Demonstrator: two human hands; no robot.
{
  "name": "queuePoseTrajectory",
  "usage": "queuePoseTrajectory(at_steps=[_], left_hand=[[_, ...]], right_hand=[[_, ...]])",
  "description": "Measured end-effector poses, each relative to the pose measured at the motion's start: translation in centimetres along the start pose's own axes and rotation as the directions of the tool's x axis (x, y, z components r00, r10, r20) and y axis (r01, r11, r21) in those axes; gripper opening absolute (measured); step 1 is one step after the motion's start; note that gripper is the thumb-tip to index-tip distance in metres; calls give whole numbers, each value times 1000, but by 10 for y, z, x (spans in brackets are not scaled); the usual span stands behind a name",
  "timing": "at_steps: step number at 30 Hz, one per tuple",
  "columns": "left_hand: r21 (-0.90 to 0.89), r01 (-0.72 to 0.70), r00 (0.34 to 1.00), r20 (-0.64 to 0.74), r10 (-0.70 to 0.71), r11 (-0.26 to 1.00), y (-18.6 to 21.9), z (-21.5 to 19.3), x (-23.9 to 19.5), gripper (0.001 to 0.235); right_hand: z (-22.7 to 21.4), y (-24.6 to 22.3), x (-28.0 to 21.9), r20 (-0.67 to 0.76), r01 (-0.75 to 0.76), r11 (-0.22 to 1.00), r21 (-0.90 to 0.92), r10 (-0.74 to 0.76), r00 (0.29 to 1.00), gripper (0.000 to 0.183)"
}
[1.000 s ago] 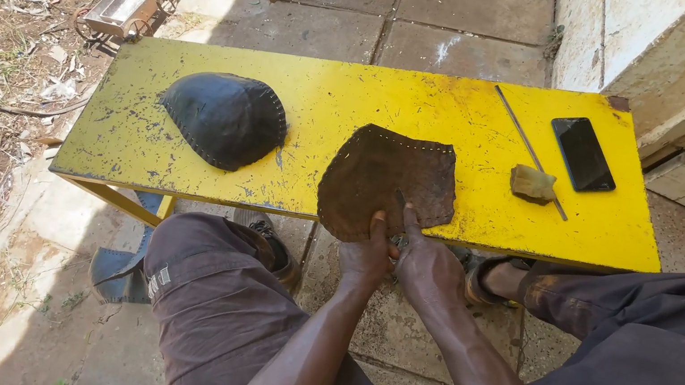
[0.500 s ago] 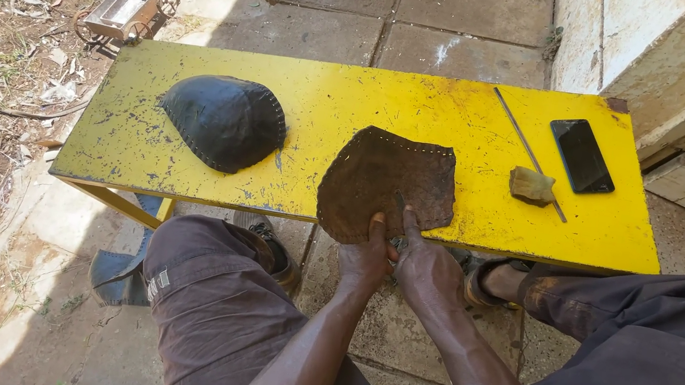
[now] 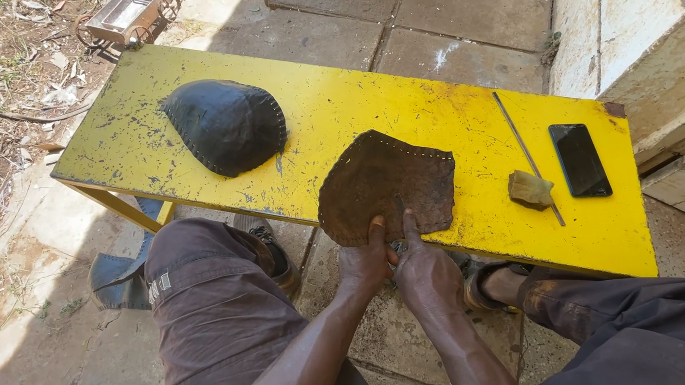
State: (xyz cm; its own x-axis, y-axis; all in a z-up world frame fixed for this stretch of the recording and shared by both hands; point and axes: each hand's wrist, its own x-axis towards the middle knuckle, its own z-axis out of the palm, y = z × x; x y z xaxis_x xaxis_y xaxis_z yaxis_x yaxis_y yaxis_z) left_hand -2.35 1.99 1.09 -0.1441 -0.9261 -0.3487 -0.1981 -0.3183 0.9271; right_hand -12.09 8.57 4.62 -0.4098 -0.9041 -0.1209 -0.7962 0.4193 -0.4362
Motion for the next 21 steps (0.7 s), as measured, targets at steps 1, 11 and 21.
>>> queuePoseTrajectory(at_steps=[1,11,21], left_hand=[[-1,-2,1000,-2,2,1000,-3,1,3,69],[-107,-25,999,27,28,994,-28,7,17,45],[-236,1,995,99,23,972,-52,11,38,47]], right_hand=[[-2,-1,-1,-1,3,1000,0,-3,1000,68],[-8,-7,-4,19,-21,1000,2,21,1000,69],[-6,-3,2,62,-37,999,-28,39,997,71]])
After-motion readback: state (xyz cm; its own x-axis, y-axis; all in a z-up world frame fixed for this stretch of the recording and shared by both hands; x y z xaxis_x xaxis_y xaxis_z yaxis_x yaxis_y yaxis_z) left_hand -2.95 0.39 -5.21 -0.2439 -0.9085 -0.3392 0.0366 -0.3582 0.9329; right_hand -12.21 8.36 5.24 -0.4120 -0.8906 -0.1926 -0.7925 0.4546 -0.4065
